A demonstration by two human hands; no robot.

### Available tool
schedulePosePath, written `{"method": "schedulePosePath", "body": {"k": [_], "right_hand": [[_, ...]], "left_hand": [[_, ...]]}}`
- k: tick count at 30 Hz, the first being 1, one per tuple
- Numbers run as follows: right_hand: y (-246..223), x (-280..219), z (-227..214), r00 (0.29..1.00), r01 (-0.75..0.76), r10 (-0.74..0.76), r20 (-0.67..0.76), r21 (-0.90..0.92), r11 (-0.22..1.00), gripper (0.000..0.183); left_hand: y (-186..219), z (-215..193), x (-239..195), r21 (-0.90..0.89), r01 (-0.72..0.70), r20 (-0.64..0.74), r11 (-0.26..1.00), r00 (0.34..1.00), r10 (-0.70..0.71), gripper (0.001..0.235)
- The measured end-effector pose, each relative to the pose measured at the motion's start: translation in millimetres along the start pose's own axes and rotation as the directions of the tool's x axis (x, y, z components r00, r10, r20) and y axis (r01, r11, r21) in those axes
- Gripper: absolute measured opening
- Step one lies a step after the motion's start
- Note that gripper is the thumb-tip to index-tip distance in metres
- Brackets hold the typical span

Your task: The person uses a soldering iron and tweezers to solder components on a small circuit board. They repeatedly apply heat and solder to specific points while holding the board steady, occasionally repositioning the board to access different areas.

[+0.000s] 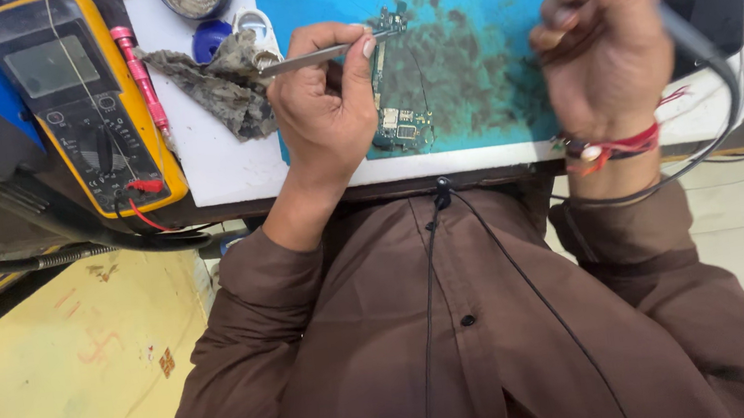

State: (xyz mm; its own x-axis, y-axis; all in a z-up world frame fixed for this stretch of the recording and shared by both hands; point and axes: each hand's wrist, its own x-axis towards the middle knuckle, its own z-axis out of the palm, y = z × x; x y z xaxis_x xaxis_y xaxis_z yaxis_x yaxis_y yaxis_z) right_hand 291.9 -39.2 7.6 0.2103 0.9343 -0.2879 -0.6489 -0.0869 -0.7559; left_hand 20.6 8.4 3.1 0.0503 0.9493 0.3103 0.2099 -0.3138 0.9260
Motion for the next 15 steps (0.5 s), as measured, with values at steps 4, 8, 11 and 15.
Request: {"method": "schedulePosePath", "body": {"k": [4,8,11,15], "right_hand": [[-27.9,15.4,-26.8,0.996,0.081,-0.083,0.032,0.05,0.995,0.015],[-58.0,28.8,-36.7,0.962,0.27,-0.272,-0.024,-0.06,0.961,0.013],[-56.0,27.3,-25.3,0.934,0.349,-0.358,-0.001,-0.223,0.91,0.012],[-6.4,6.3,5.5,0.945,0.324,-0.268,0.189,-0.419,0.848,0.013]], "left_hand": [[-1.7,-2.6,1.4,0.012,-0.015,0.01,1.0,1.0,0.015,0.005],[-1.4,-1.4,1.1,0.011,-0.04,-0.001,0.999,0.999,0.04,0.006],[-1.0,-1.5,-1.5,0.015,-0.047,-0.012,0.999,0.999,0.047,0.006],[-2.9,-1.5,-2.6,-0.012,-0.044,-0.025,0.999,0.999,0.044,0.007]]}}
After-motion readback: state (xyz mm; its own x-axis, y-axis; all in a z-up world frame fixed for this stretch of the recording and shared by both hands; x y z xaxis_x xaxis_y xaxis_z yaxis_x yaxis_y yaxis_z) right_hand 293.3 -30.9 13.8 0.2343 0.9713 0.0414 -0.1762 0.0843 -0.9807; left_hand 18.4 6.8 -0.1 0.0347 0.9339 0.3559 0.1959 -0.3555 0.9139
